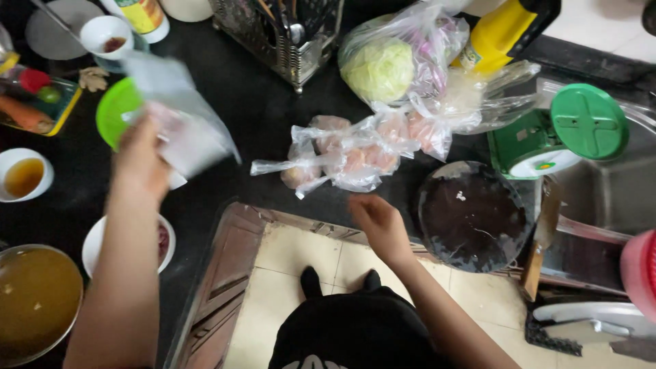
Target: The person places pieces of meat into plastic bags and ties them closed, then puts the bags into a green bowl.
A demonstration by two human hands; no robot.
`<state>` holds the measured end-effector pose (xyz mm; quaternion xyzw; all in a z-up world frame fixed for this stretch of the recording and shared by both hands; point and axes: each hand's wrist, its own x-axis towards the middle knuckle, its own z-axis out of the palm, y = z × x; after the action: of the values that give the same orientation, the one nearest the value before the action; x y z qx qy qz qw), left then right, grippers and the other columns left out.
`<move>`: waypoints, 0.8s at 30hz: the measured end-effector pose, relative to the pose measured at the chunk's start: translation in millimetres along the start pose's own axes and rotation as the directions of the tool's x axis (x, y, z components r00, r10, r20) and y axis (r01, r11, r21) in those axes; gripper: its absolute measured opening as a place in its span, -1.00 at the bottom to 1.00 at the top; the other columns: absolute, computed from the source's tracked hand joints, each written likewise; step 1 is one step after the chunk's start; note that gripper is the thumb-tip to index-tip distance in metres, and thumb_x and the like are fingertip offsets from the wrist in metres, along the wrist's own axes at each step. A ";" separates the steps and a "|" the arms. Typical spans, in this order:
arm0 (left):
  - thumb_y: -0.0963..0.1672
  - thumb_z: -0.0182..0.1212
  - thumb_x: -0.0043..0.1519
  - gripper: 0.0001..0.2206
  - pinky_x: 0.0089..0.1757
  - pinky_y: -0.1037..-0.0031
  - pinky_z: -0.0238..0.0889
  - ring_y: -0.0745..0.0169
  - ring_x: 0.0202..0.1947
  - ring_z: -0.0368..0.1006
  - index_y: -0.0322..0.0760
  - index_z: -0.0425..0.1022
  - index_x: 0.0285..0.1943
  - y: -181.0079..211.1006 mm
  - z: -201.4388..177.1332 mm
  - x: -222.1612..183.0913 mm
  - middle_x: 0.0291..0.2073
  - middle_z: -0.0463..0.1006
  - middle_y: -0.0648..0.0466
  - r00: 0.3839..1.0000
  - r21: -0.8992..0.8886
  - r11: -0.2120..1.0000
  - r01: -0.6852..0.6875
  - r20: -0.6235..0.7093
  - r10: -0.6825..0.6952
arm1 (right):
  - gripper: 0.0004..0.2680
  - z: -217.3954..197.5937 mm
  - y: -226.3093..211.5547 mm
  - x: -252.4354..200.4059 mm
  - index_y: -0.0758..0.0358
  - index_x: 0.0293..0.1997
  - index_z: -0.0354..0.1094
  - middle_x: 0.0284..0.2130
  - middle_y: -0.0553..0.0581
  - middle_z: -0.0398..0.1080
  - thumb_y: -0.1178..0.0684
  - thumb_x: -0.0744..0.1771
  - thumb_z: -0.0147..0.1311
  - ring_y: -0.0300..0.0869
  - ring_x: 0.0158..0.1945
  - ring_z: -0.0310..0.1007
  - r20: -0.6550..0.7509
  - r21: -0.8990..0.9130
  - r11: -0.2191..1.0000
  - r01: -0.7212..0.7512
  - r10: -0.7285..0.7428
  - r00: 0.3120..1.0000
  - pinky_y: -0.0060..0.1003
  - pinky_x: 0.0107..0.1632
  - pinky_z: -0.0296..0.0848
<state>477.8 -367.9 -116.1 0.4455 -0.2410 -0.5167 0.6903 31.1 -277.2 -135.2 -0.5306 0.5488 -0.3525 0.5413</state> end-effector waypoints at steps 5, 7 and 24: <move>-0.11 0.22 0.30 -0.81 -0.09 0.37 0.45 0.29 -0.14 0.55 -0.31 0.60 -0.03 -45.1 120.8 -113.1 -0.15 0.65 0.08 0.914 0.243 0.939 0.244 0.267 -0.307 | -0.82 31.3 -90.9 -5.3 0.39 -0.02 0.50 -0.20 0.07 0.53 0.11 0.34 0.20 -0.32 -0.18 0.44 -0.120 -0.144 0.943 0.299 -0.317 0.941 -0.41 -0.09 0.42; -0.11 0.24 0.31 -0.81 -0.12 0.42 0.40 0.32 -0.17 0.51 -0.33 0.62 -0.03 -71.1 133.0 -127.2 -0.17 0.65 0.07 0.894 0.315 0.926 0.209 0.323 -0.311 | -0.83 32.5 -88.0 -1.6 0.39 -0.07 0.50 -0.26 0.09 0.51 0.11 0.33 0.25 -0.31 -0.23 0.41 -0.122 -0.174 0.945 0.276 -0.298 0.947 -0.41 -0.14 0.40; -0.16 0.02 0.52 -0.87 0.06 0.24 0.28 -0.05 0.02 0.38 -0.40 0.38 0.06 -74.9 59.5 42.7 0.02 0.43 -0.15 0.647 0.713 0.166 -0.682 0.482 0.591 | -0.82 -182.4 52.6 -74.9 0.30 0.03 0.44 -0.13 0.01 0.47 0.01 0.43 0.03 -0.26 -0.06 0.44 -0.618 0.594 0.784 0.180 0.301 0.727 -0.33 0.03 0.40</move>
<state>408.2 -434.6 -157.3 0.5554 -0.6562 -0.0074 0.5108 -167.3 -229.4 -139.1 -0.1358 0.5800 -0.6623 0.4545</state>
